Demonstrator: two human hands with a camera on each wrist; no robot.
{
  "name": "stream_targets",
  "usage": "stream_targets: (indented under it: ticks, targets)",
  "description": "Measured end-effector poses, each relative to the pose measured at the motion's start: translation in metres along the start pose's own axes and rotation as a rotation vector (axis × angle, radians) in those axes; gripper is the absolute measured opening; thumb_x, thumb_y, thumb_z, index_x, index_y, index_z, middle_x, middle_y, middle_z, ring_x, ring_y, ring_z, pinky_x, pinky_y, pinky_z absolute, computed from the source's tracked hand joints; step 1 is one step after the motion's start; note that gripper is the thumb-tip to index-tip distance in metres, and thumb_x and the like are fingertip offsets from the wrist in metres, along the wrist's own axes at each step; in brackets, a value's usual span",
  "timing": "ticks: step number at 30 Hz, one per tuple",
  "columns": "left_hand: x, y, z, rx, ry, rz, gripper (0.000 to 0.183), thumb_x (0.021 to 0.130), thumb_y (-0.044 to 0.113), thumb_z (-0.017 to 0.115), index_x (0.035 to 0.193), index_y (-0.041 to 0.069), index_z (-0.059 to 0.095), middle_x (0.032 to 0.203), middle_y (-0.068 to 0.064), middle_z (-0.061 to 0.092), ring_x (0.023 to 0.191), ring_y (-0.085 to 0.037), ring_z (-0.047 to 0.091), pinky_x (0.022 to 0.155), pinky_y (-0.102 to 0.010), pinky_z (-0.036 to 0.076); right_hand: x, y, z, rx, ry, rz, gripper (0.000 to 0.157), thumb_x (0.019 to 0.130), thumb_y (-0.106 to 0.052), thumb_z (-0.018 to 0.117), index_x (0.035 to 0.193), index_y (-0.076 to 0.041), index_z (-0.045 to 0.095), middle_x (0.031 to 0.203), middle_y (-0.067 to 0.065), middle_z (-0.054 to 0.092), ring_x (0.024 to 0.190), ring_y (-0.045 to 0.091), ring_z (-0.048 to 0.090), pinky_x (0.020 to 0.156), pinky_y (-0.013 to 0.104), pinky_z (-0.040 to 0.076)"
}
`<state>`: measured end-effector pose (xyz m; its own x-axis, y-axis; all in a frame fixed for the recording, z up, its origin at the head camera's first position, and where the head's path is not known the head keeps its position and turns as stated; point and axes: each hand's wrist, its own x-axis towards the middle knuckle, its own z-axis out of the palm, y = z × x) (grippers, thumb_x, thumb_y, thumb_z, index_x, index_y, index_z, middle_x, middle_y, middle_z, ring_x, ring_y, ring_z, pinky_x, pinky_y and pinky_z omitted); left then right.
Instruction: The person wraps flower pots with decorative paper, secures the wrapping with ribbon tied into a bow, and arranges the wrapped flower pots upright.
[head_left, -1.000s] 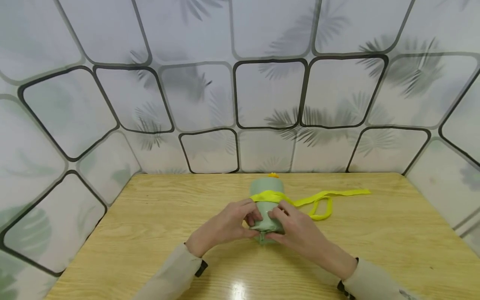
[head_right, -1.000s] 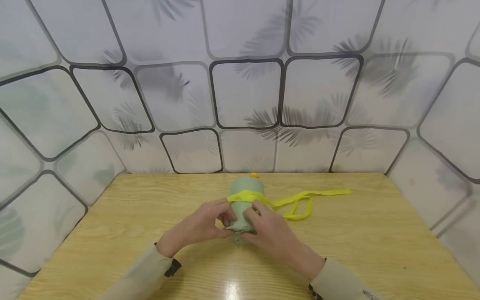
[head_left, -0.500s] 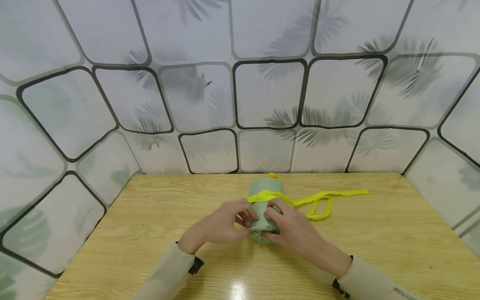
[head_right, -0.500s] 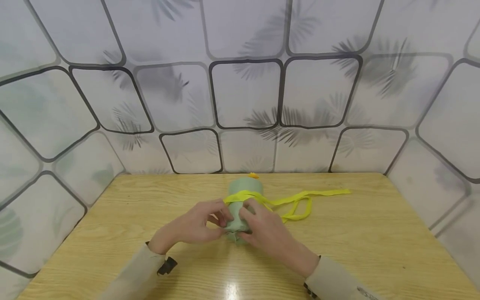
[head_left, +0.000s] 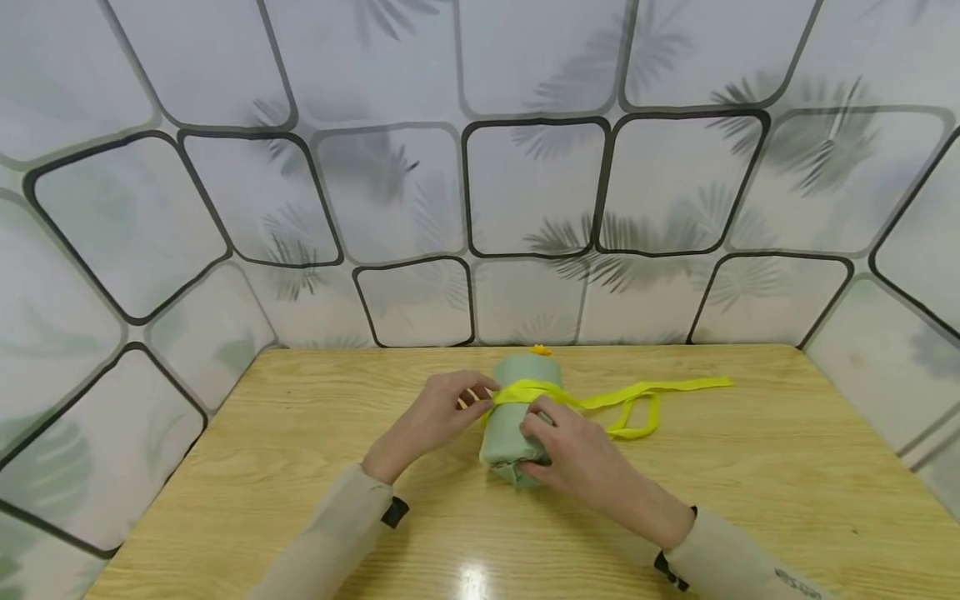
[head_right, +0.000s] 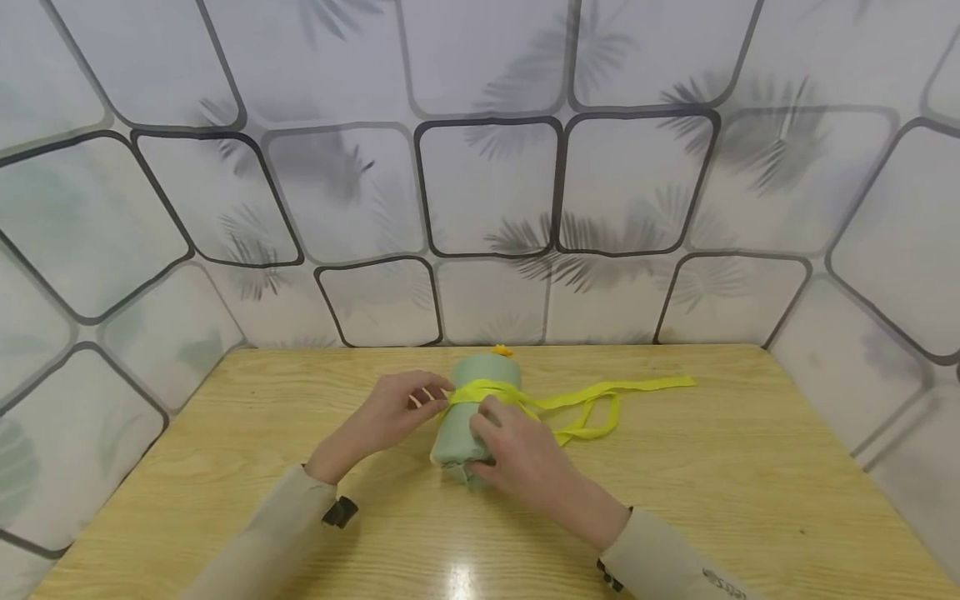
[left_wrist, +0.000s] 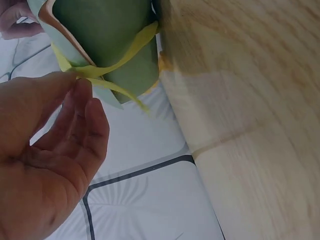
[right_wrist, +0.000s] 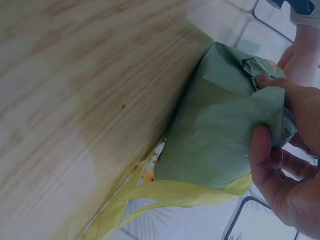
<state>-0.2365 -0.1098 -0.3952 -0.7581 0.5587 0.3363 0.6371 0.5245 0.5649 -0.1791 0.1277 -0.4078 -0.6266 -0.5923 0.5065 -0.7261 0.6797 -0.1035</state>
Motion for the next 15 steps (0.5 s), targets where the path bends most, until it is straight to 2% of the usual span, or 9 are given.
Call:
stream_targets:
  ticks: [4,8,11,15]
  targets:
    - [-0.0014,-0.0023,0.0001,0.018,0.032,0.022,0.015,0.100,0.007,0.065,0.112,0.006,0.074,0.104,-0.008,0.073,0.086,-0.017,0.070,0.072,-0.019,0.057,-0.0002,-0.0003,-0.0004,0.004,0.001,0.001,0.051,0.069,-0.034,0.097,0.090,-0.016,0.054,0.101,-0.001,0.054,0.079,0.007,0.056,0.061,0.019,0.051]
    - [-0.0035,-0.0031,-0.0011,0.008,0.059,0.008,0.024,0.101,0.012,0.065,0.124,0.004,0.069,0.114,-0.013,0.070,0.080,-0.016,0.068,0.066,-0.020,0.056,0.0000,-0.0005,-0.0013,-0.004,0.002,0.004,0.051,0.069,-0.034,0.096,0.089,-0.016,0.053,0.096,-0.003,0.052,0.076,0.006,0.053,0.060,0.018,0.048]
    - [-0.0031,-0.0041,0.0016,-0.016,0.035,-0.018,0.032,0.102,0.015,0.065,0.133,0.005,0.064,0.118,-0.014,0.071,0.079,-0.015,0.069,0.065,-0.020,0.055,0.0006,-0.0004,-0.0015,-0.008,0.003,0.005,0.050,0.070,-0.033,0.096,0.089,-0.017,0.053,0.093,-0.004,0.050,0.075,0.006,0.051,0.059,0.018,0.046]
    - [-0.0026,-0.0032,0.0067,-0.015,0.007,-0.027,0.026,0.102,0.012,0.063,0.127,0.006,0.066,0.103,-0.010,0.074,0.080,-0.015,0.070,0.068,-0.021,0.057,0.0007,0.0000,-0.0002,-0.003,0.003,-0.002,0.049,0.070,-0.033,0.096,0.089,-0.016,0.053,0.092,-0.004,0.050,0.075,0.007,0.053,0.059,0.018,0.046]
